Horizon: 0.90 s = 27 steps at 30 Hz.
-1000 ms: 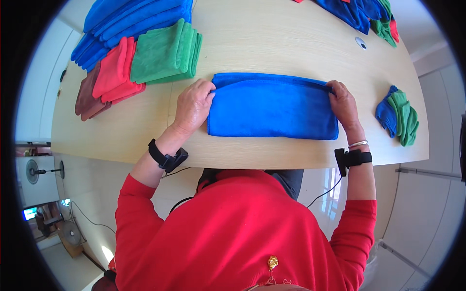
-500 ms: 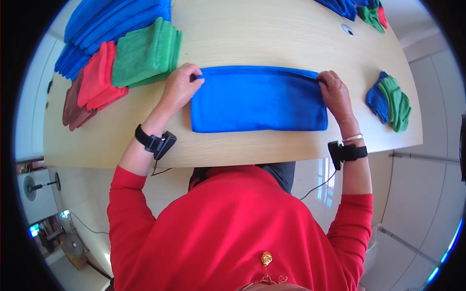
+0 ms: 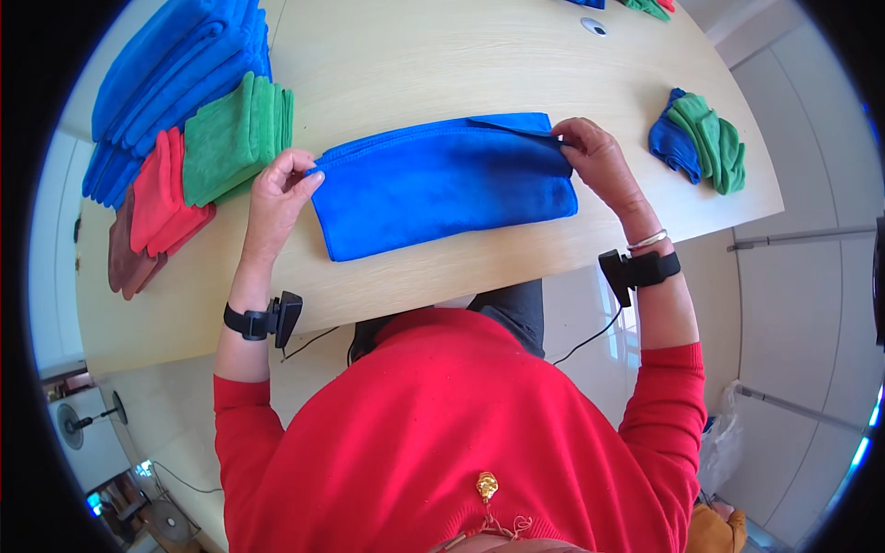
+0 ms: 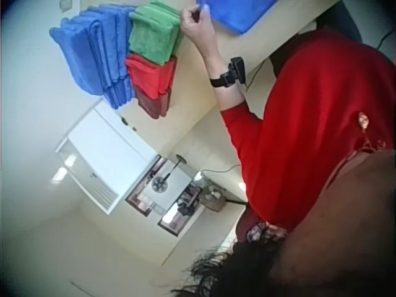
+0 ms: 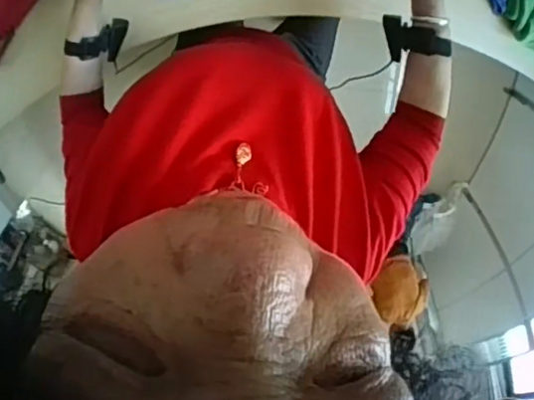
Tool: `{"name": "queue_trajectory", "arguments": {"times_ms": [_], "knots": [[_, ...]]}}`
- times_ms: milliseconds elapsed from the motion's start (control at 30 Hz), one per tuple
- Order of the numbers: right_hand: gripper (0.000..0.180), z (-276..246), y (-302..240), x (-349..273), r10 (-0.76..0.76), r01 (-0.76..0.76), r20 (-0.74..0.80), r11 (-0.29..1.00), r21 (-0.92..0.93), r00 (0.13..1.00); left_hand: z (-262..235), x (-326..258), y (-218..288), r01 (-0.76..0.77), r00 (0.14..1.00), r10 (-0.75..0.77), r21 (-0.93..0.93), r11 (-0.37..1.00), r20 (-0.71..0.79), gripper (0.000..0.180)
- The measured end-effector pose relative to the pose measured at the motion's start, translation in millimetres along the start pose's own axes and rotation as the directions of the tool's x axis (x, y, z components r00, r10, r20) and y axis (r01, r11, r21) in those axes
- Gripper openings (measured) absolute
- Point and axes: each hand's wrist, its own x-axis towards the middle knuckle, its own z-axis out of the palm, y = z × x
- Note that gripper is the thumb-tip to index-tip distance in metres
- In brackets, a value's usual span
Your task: Folding various colored towels and rags on a table.
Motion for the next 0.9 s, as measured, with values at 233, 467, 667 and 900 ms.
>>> {"name": "queue_trajectory", "arguments": {"times_ms": [233,467,667,900], "knots": [[0.022,13,4,13,-0.060,0.053,-0.072,0.994,-0.093,0.996,4,-9,-12,0.030,0.999,-0.031,0.034,0.999,0.032,0.009],[0.023,22,13,32,-0.082,0.071,-0.066,0.985,-0.160,0.994,10,-11,-21,0.072,0.997,-0.073,0.041,0.997,0.003,0.009],[0.023,22,21,42,-0.157,0.155,0.015,0.951,-0.267,0.988,10,-10,-28,0.088,0.996,-0.088,0.036,0.995,-0.012,0.009],[0.021,23,25,52,-0.175,0.188,0.068,0.922,-0.340,0.982,12,-14,-28,0.090,0.996,-0.090,0.019,0.996,-0.026,0.008]]}}
